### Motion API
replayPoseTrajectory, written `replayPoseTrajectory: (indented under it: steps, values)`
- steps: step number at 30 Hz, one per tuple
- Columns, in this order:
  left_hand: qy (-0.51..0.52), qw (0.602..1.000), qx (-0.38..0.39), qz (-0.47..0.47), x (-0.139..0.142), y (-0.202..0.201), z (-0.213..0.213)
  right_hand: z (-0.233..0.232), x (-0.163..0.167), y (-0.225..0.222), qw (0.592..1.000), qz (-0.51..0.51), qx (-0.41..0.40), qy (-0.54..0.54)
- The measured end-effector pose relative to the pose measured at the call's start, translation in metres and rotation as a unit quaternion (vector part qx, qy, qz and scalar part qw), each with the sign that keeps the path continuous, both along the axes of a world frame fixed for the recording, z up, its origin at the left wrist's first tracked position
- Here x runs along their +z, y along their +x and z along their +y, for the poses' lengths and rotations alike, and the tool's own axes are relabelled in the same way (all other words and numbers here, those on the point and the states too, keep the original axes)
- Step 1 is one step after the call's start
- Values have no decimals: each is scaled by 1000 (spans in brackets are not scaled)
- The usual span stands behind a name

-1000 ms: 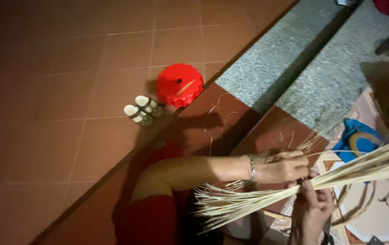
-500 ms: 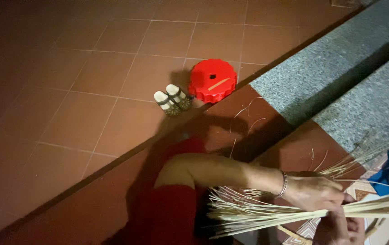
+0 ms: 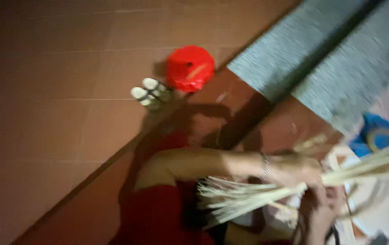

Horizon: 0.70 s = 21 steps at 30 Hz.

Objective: The person sits on the floor and weaves dried plant fibers into a basket. They gather and align fibers, use scissors to trim excess, and tie the fibers together to form the basket structure.

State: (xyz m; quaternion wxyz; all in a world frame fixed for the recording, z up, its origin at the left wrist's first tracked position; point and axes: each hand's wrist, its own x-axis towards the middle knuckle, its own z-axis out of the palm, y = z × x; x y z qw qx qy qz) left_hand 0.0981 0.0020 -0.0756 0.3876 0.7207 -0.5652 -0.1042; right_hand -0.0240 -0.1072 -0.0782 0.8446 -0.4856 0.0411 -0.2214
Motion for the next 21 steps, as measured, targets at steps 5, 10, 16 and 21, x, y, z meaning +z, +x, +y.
replayPoseTrajectory:
  steps: [5,10,16,21]
  values:
    - [-170,971,98,-138,49,-29,36,13,27,-34,997,68,-44,-19]
    - [-129,972,113,-162,96,-59,56,12,26,-54,998,67,-8,14]
    - [-63,974,57,-208,126,-69,68,1,27,-54,996,58,64,36]
    - [-26,985,28,-171,118,-77,66,3,29,-54,996,67,55,22]
